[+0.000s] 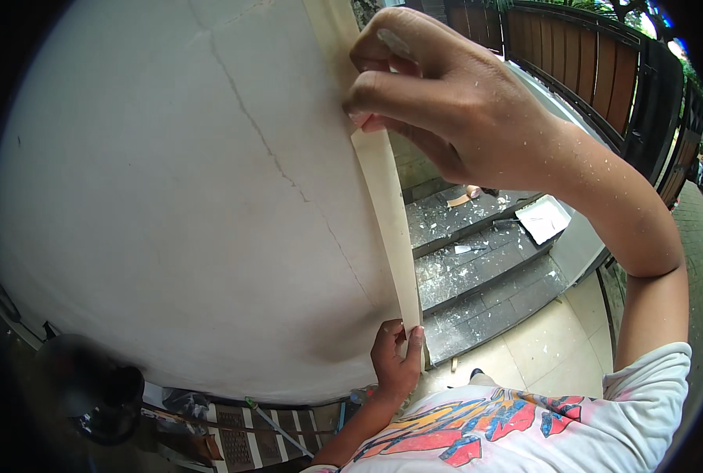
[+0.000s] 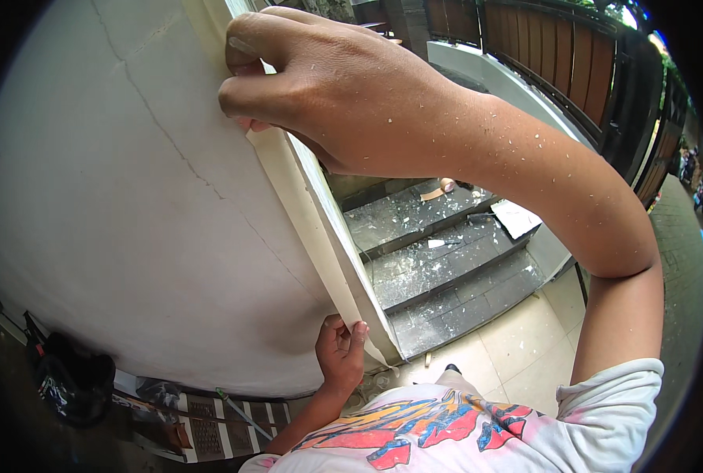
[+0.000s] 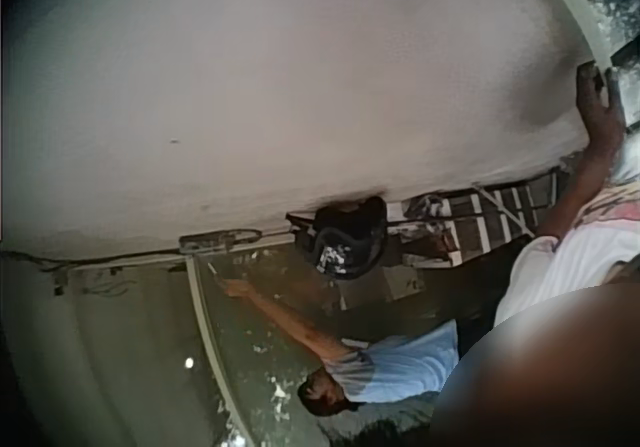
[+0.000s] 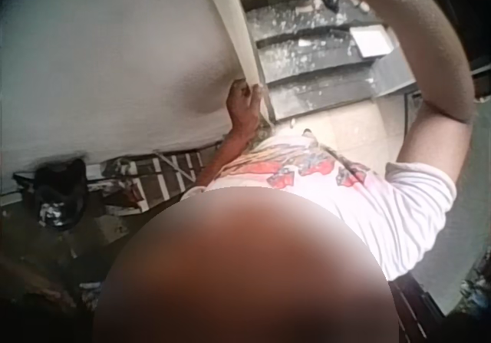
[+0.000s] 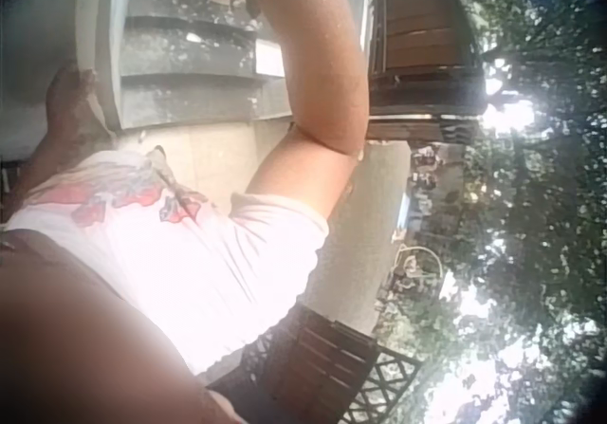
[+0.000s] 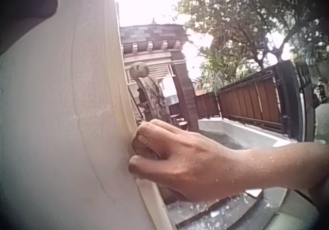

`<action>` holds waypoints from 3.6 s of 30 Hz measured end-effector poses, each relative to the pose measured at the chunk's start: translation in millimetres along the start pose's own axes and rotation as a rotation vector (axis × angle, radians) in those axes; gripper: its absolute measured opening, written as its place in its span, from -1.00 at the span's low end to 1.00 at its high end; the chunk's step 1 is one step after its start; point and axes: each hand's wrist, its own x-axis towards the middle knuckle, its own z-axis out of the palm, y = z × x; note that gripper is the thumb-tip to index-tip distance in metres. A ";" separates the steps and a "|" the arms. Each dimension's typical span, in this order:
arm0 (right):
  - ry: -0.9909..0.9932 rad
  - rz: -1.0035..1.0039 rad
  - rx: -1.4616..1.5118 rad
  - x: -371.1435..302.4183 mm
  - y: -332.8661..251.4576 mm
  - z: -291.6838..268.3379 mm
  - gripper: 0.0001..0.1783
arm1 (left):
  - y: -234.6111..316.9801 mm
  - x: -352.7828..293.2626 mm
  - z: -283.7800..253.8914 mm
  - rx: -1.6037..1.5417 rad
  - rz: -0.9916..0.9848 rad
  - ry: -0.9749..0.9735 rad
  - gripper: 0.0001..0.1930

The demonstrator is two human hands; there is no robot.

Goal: Applying masking tape to the edge of a wall near steps to prepare for painting.

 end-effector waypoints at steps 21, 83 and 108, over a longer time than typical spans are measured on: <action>-0.098 0.290 0.344 -1.0 -19.0 10.6 -0.78 | -10.5 9.8 1.1 0.218 0.079 0.116 -0.82; 0.551 1.319 1.324 -25.3 -101.7 48.3 -0.71 | -60.9 -11.7 -3.0 -0.054 -0.261 0.006 -0.84; 0.572 1.329 1.234 -37.3 -131.3 66.1 -0.73 | -59.6 -15.0 -3.2 -0.053 -0.318 0.021 -0.84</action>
